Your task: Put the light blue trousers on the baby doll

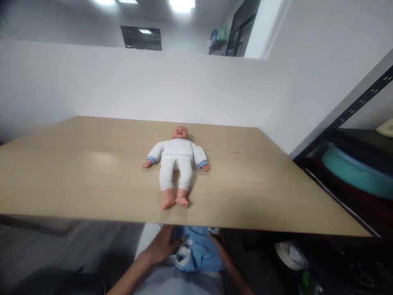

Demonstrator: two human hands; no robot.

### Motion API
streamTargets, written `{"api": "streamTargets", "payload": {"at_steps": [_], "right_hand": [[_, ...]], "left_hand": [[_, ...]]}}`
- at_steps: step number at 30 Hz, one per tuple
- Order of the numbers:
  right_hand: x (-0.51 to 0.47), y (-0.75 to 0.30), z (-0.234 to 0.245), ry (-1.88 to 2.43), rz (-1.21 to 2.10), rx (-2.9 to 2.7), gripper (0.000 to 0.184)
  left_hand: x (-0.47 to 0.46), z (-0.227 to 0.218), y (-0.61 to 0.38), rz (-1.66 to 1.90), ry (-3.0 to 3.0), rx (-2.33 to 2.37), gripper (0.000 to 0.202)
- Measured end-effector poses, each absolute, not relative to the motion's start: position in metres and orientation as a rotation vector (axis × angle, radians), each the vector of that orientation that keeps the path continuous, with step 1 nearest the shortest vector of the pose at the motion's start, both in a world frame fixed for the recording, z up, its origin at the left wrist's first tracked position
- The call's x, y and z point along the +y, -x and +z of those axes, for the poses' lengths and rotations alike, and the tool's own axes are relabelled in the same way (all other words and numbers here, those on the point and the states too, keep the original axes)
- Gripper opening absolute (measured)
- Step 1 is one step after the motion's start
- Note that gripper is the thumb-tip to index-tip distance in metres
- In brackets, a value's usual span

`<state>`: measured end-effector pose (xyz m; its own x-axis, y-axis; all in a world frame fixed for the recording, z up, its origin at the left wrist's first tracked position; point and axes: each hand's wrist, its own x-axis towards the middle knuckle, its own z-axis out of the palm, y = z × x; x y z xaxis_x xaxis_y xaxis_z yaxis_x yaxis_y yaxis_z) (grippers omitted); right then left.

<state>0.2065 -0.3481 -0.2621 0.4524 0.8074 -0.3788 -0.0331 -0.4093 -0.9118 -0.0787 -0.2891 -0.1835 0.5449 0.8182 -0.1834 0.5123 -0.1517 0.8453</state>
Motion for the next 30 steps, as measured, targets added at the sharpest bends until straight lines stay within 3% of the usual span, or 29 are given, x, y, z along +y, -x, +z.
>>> {"api": "streamTargets", "payload": {"at_steps": [5, 8, 11, 15, 17, 20, 22, 24, 26, 28, 30], "right_hand": [[-0.35, -0.193, -0.248, 1.792, 0.901, -0.746, 0.07], [-0.368, -0.177, -0.217, 1.71, 0.706, -1.118, 0.047], [-0.386, -0.162, -0.168, 1.476, 0.604, -1.683, 0.014], [-0.387, -0.16, -0.091, 1.275, 0.68, -1.905, 0.016], [-0.375, -0.165, -0.05, 1.206, 0.705, -1.994, 0.031], [-0.345, -0.168, 0.016, 1.104, 0.72, -1.966, 0.036], [-0.318, -0.164, 0.058, 0.979, 0.733, -1.944, 0.035], [-0.288, -0.155, 0.094, 0.844, 0.753, -1.978, 0.029], [-0.26, -0.145, 0.122, 0.748, 0.804, -2.08, 0.018], [-0.234, -0.14, 0.141, 0.693, 0.8, -2.108, 0.014], [-0.212, -0.141, 0.151, 0.742, 0.766, -2.085, 0.013]], "left_hand": [[-0.294, -0.247, 0.054, 0.5, -1.542, 1.065, 0.069], [-0.3, -0.238, 0.058, 0.351, -1.557, 0.995, 0.061], [-0.301, -0.191, 0.084, 0.172, -1.667, 0.889, 0.045], [-0.3, -0.087, 0.129, -0.111, -1.874, 0.966, 0.044], [-0.299, -0.031, 0.146, -0.072, -1.847, 1.006, 0.036], [-0.289, 0.035, 0.157, 0.173, -1.86, 0.836, 0.032], [-0.272, 0.063, 0.152, 0.469, -1.863, 0.705, 0.043], [-0.244, 0.081, 0.14, 0.727, -1.896, 0.581, 0.07], [-0.21, 0.094, 0.126, 0.714, -1.913, 0.429, 0.084], [-0.177, 0.104, 0.114, 0.574, -1.916, 0.276, 0.072], [-0.149, 0.112, 0.105, 0.448, -1.955, 0.21, 0.046]]}}
